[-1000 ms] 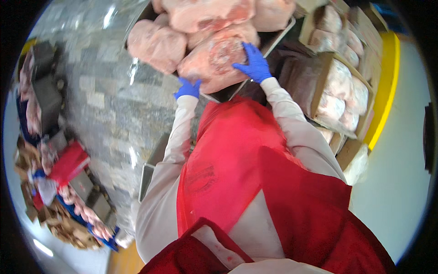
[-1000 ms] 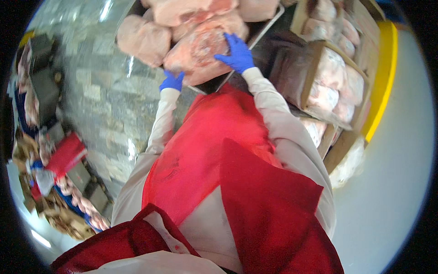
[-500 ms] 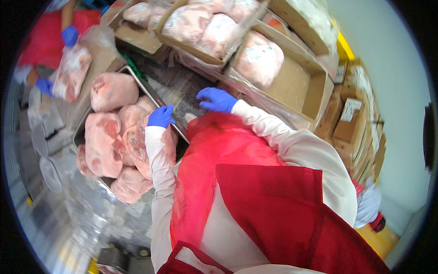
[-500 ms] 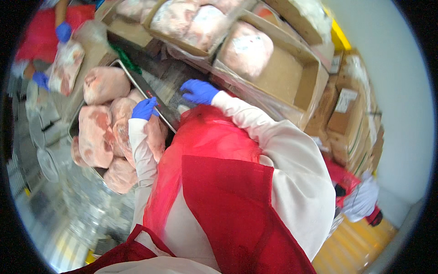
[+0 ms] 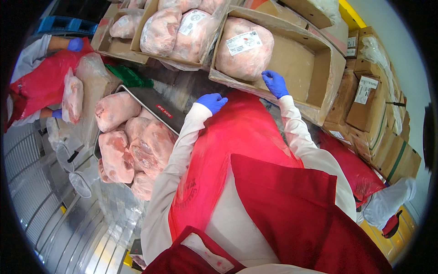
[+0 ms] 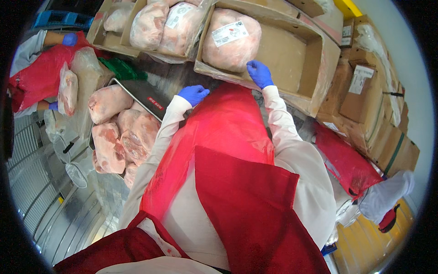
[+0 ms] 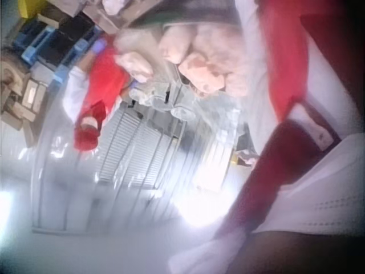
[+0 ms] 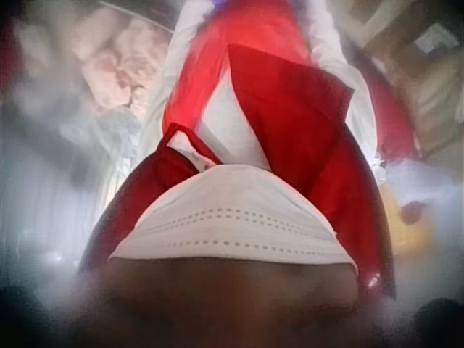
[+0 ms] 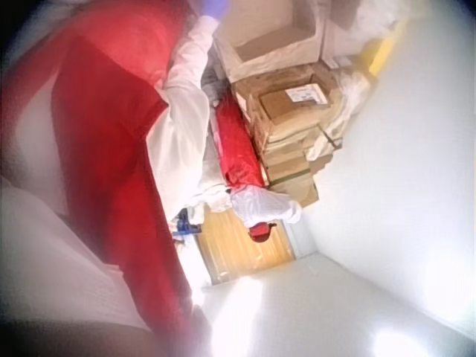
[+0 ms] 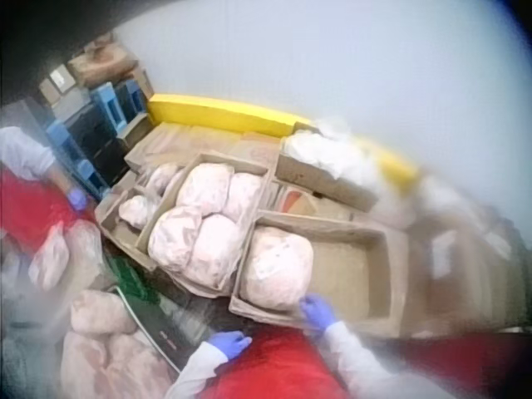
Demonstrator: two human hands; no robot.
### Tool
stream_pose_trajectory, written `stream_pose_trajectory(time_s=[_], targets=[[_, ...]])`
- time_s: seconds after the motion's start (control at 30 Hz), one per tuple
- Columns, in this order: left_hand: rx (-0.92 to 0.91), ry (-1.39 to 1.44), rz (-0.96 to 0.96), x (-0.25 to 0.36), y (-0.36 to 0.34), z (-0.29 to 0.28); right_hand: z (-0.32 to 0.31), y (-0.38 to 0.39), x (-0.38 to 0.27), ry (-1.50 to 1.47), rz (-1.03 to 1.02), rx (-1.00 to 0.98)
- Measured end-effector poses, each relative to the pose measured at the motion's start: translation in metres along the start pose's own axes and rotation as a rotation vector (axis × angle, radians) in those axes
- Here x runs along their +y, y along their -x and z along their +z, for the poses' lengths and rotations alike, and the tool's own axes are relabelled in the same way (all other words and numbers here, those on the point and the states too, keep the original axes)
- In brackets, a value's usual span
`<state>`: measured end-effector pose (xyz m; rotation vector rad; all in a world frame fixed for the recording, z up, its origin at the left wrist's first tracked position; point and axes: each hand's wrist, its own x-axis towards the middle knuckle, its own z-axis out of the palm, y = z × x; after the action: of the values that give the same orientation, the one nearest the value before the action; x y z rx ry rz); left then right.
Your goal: The person unpacks vacuum-sealed meat packages from cardboard boxes and places them into metal bins. They handle each package individually, removing plastic wrap and arranging the meat in the bins.
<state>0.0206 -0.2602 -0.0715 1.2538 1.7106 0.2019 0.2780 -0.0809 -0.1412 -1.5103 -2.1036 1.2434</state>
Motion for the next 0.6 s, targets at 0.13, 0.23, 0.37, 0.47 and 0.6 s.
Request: stream_pose_trajectory(time_s=[0.13, 0.23, 0.37, 0.47, 0.6], targets=[[0.13, 0.022, -0.031, 0.029, -0.036, 0.014, -0.022, -0.039, 0.025, 0.091, 0.071, -0.138], [0.296, 0.044, -0.018, 0.035, -0.07, 0.022, -0.03, -0.066, 0.038, 0.171, 0.032, -0.163], [0.279, -0.015, -0.113, 0.034, -0.125, 0.021, -0.024, -0.101, 0.042, 0.114, -0.134, -0.116], [0.164, -0.029, -0.24, 0.033, -0.172, 0.013, -0.015, -0.116, 0.037, 0.28, -0.214, -0.273], [0.261, -0.135, -0.298, 0.021, -0.235, -0.004, -0.025, -0.124, 0.021, 0.297, -0.109, -0.537]])
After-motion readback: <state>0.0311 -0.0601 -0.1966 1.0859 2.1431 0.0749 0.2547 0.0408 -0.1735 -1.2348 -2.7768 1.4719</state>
